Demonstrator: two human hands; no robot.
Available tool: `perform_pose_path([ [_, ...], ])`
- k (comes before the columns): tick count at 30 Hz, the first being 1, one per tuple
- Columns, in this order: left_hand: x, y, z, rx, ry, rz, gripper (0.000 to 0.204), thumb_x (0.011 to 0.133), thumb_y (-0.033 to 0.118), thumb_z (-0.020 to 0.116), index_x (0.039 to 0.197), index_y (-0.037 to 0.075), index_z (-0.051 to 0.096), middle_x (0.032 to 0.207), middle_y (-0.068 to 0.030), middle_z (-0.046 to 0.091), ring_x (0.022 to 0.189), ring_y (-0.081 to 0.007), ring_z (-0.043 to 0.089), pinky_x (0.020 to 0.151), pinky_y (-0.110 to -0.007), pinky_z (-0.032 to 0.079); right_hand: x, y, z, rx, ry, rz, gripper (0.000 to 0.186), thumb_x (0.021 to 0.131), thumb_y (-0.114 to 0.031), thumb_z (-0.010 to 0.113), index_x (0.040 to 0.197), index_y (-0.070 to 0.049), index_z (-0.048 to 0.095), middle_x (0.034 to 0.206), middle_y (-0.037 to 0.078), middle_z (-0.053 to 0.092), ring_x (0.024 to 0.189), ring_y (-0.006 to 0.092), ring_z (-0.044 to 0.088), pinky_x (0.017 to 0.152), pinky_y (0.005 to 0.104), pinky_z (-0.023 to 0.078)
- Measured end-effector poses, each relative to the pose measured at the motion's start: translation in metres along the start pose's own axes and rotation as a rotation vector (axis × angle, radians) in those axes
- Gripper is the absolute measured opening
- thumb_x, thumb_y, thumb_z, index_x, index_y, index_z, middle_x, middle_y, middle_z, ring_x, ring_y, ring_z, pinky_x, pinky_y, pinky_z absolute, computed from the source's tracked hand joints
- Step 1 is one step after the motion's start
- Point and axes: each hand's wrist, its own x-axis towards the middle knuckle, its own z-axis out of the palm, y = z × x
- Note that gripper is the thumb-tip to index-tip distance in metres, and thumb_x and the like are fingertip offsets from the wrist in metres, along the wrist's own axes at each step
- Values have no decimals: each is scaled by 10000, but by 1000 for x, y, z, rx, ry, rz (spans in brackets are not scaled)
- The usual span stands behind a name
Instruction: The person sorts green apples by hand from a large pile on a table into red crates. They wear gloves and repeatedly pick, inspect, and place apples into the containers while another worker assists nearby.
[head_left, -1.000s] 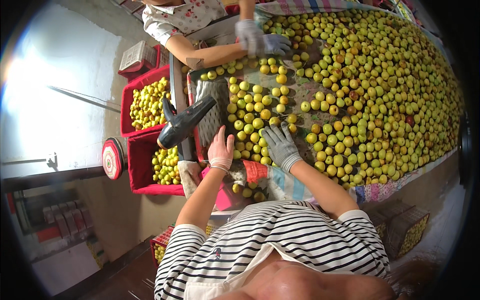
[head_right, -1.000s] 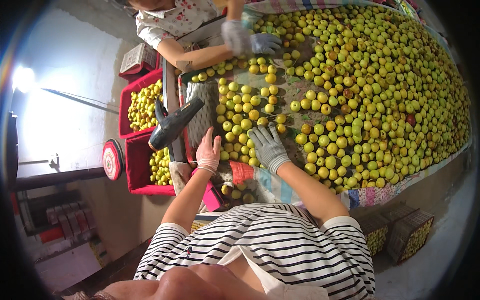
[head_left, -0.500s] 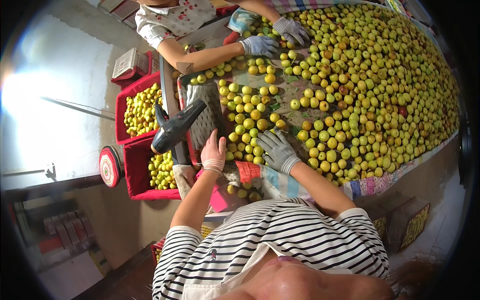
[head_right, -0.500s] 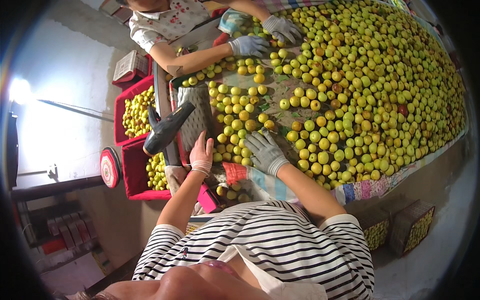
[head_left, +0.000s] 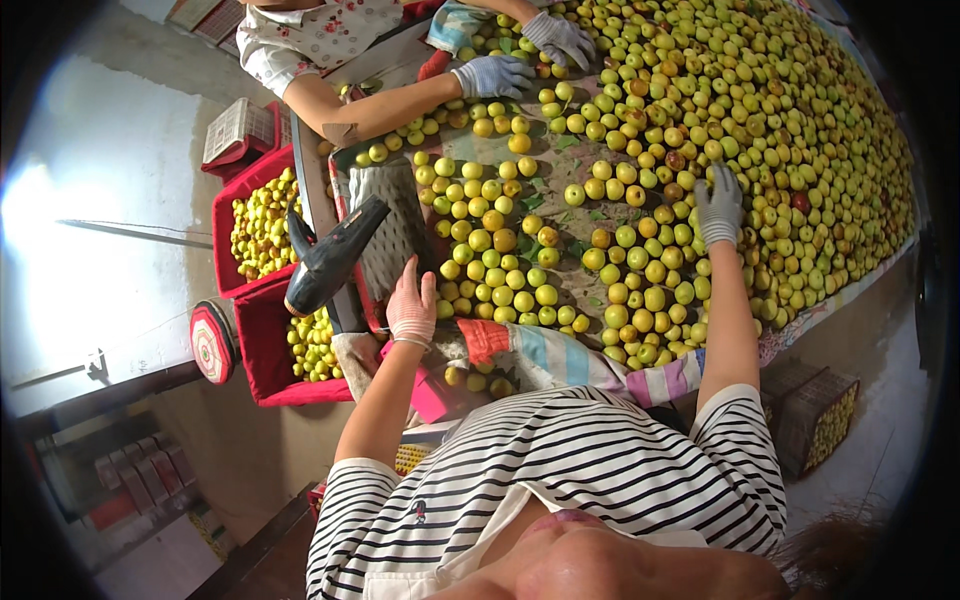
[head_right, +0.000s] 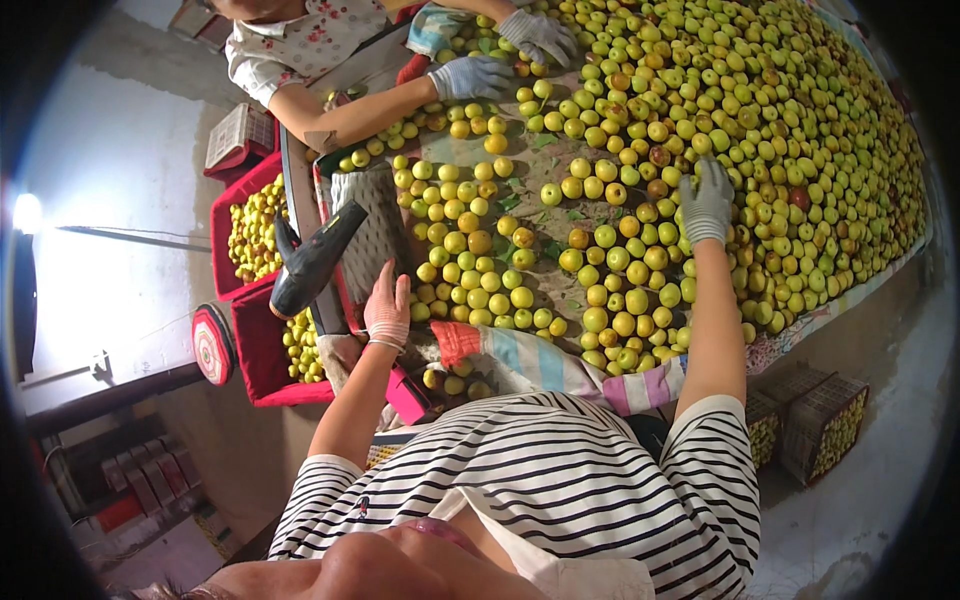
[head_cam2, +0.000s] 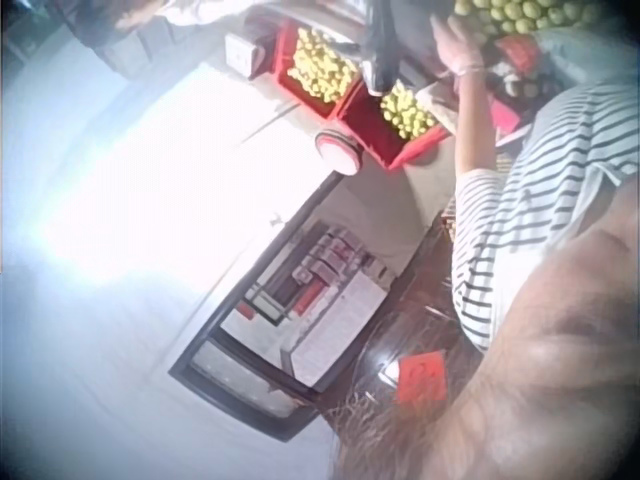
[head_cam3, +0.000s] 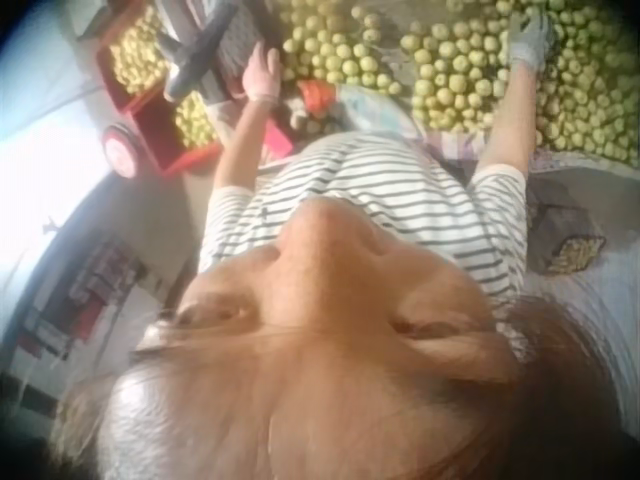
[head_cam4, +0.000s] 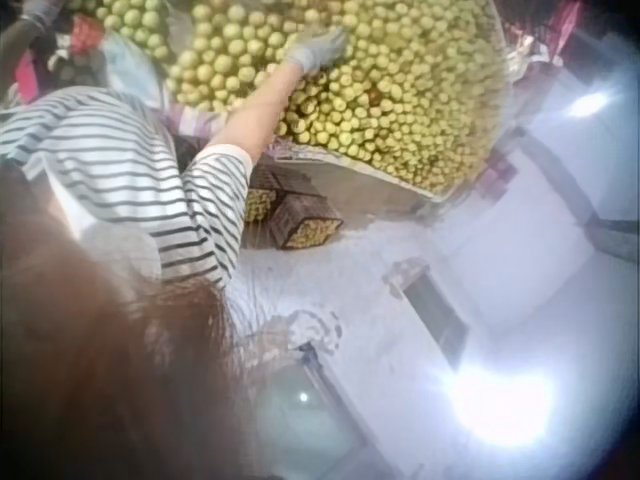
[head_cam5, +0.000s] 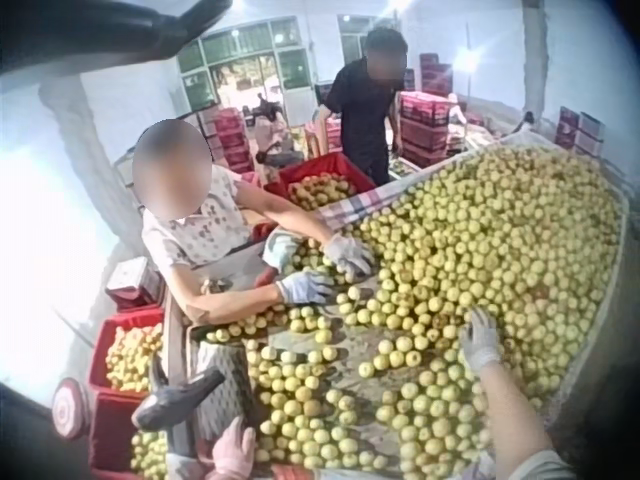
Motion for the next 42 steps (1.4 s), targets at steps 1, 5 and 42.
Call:
perform_pose_path([
  [1,-1,-2,0,1,0,-3,545,984,485,416,1403,139,456,1228,-220,602,1040,-417,605,868,-480,492,4,4,-7,31,-105,77,560,983,-418,432,1472,-156,358,1538,82,322,1421,270,287,1192,450,219],
  [5,1,-1,1,1,-8,-6,538,983,486,421,1402,150,459,1235,-219,600,1045,-419,603,872,-481,491,20,7,10,-140,-191,150,630,987,-457,434,1520,-172,257,1574,67,250,1454,260,215,1198,472,184],
  [42,-1,-4,0,-24,-74,-41,563,996,480,417,1414,103,440,1346,-190,546,1217,-372,528,983,-418,442,-178,-227,-21,714,-449,-1076,435,849,-273,595,1253,-112,585,1348,123,516,1299,292,450,1162,422,268],
])
